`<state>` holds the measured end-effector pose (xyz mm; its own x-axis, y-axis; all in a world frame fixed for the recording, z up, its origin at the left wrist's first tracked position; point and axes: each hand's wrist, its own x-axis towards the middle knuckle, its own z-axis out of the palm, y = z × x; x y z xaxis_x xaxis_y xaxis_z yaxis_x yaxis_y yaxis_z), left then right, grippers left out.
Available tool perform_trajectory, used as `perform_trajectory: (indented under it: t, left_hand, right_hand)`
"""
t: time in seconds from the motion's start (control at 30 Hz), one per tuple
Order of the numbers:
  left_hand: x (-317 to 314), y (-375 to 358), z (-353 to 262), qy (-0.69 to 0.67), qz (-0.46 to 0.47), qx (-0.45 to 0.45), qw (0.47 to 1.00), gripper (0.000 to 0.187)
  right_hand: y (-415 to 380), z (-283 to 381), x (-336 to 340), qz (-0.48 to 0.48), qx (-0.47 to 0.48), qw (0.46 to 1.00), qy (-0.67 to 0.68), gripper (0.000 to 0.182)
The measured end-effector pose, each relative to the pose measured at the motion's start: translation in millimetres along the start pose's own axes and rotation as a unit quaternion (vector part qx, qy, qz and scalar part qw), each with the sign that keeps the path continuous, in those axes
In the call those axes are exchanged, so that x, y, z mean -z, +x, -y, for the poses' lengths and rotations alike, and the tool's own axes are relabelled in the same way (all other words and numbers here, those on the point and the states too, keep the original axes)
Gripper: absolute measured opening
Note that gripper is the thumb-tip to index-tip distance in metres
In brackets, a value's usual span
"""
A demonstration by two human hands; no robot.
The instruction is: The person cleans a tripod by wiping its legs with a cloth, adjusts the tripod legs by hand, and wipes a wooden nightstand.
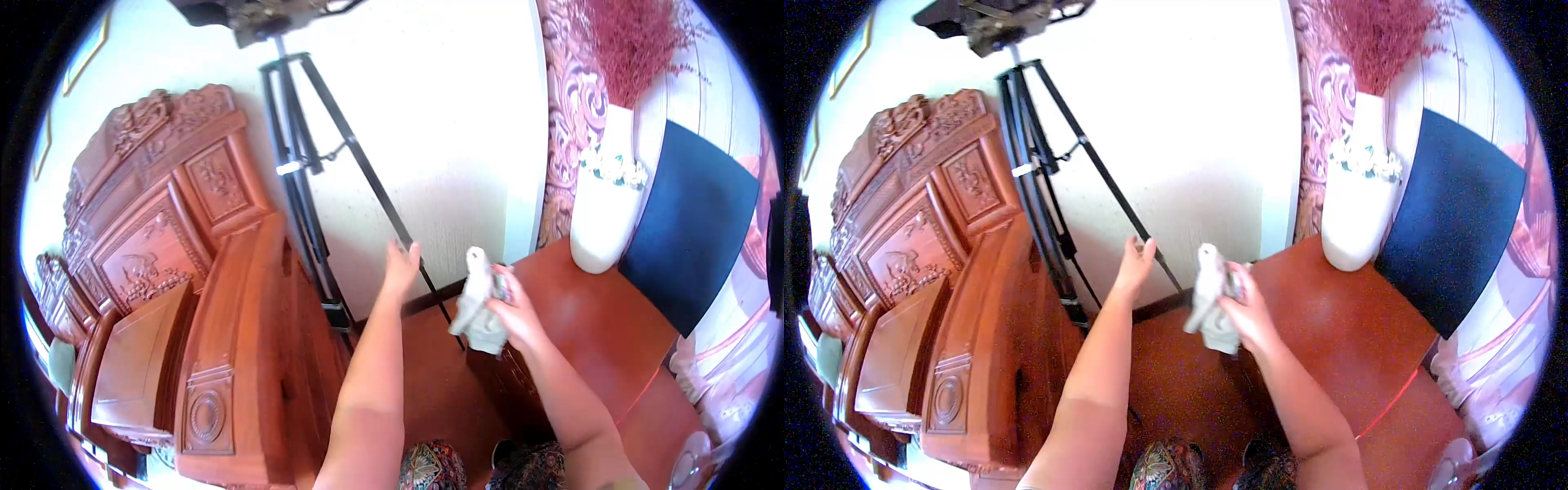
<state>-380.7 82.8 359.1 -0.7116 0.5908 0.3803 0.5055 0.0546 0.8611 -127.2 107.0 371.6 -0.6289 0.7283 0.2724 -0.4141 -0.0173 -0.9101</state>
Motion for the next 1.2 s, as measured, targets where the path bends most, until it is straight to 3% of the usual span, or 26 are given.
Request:
perform_trajectory:
  t: [0.03,0.07,0.17,0.27,0.33,0.43,0.5,0.53,0.57,0.6,0.63,0.67,0.7,0.73,0.77,0.83,0.9,0.97,1.0,1.03,1.2]
  left_hand:
    - [18.2,-26.5,-44.2,0.004,-0.023,0.020,1.000,0.054]
    - [29.9,-36.6,-57.7,0.005,-0.031,0.017,0.999,0.054]
    - [55.4,-59.8,-84.1,-0.069,-0.185,-0.110,0.974,0.023]
    - [91.1,-80.3,-100.0,-0.074,-0.322,-0.228,0.916,0.019]
    - [110.7,-90.6,-108.6,-0.061,-0.386,-0.225,0.893,0.019]
    - [123.1,-98.8,-105.4,-0.063,-0.384,-0.217,0.895,0.020]
    - [124.2,-105.5,-106.5,-0.053,-0.391,-0.201,0.897,0.024]
    - [127.3,-107.0,-105.1,-0.036,-0.404,-0.188,0.894,0.027]
    - [132.4,-106.2,-98.4,-0.020,-0.401,-0.158,0.902,0.038]
    - [135.6,-101.4,-86.3,-0.015,-0.398,-0.152,0.905,0.038]
    - [136.6,-94.0,-71.3,-0.014,-0.395,-0.140,0.908,0.044]
    - [137.0,-90.2,-61.8,-0.014,-0.392,-0.128,0.911,0.049]
    - [139.4,-92.8,-66.7,-0.058,-0.340,-0.082,0.935,0.063]
    - [140.1,-93.8,-69.6,-0.059,-0.340,-0.076,0.936,0.063]
    - [140.2,-94.2,-71.5,-0.055,-0.302,-0.054,0.950,0.067]
    - [142.3,-92.4,-70.8,-0.063,-0.229,-0.003,0.971,0.077]
    - [137.5,-97.5,-63.4,-0.075,-0.222,-0.004,0.972,0.078]
    - [130.0,-104.8,-60.9,-0.056,-0.219,-0.012,0.974,0.078]
    - [124.4,-104.9,-52.8,-0.128,-0.213,-0.051,0.967,0.080]
    - [123.2,-100.2,-30.8,-0.064,-0.219,-0.051,0.972,0.079]
    - [116.9,-111.7,-30.4,-0.100,-0.253,-0.049,0.961,0.076]
  right_hand:
    - [-9.2,9.2,11.4,-0.012,0.009,1.000,-0.027,0.062]
    - [-19.1,17.0,23.3,-0.025,0.017,0.998,-0.052,0.064]
    - [-49.7,35.9,64.3,-0.080,0.043,0.993,-0.069,0.068]
    - [-79.9,56.5,91.4,-0.154,0.027,0.980,-0.120,0.069]
    - [-92.9,51.8,118.0,-0.169,0.043,0.976,-0.128,0.066]
    - [-108.3,24.8,174.8,-0.211,-0.011,0.966,-0.150,0.065]
    - [-114.1,-17.3,230.0,-0.193,0.032,0.924,-0.328,0.062]
    - [-125.2,-1.3,212.5,-0.193,0.022,0.924,-0.329,0.062]
    - [-136.2,18.8,194.1,-0.210,-0.048,0.834,-0.508,0.060]
    - [-146.8,38.8,168.9,-0.213,-0.114,0.707,-0.664,0.058]
    - [-154.6,45.6,152.7,-0.227,-0.072,0.609,-0.757,0.054]
    - [-157.1,50.8,143.1,-0.224,-0.076,0.608,-0.758,0.054]
    - [-154.2,57.1,135.7,-0.233,0.039,0.573,-0.785,0.053]
    - [-149.3,62.8,127.8,-0.237,0.154,0.530,-0.800,0.051]
    - [-143.0,68.3,117.4,-0.233,0.152,0.528,-0.802,0.051]
    - [-121.4,77.5,92.2,-0.153,0.198,0.733,-0.633,0.044]
    - [-91.4,62.3,66.9,-0.090,0.190,0.871,-0.445,0.037]
    - [-60.3,49.8,41.2,-0.017,0.232,0.872,-0.431,0.034]
    - [-45.4,41.2,26.9,0.000,0.224,0.880,-0.420,0.035]
    - [-24.2,30.8,16.8,0.032,0.251,0.867,-0.429,0.036]
    - [57.9,3.6,-46.1,0.083,0.115,0.885,-0.443,0.047]
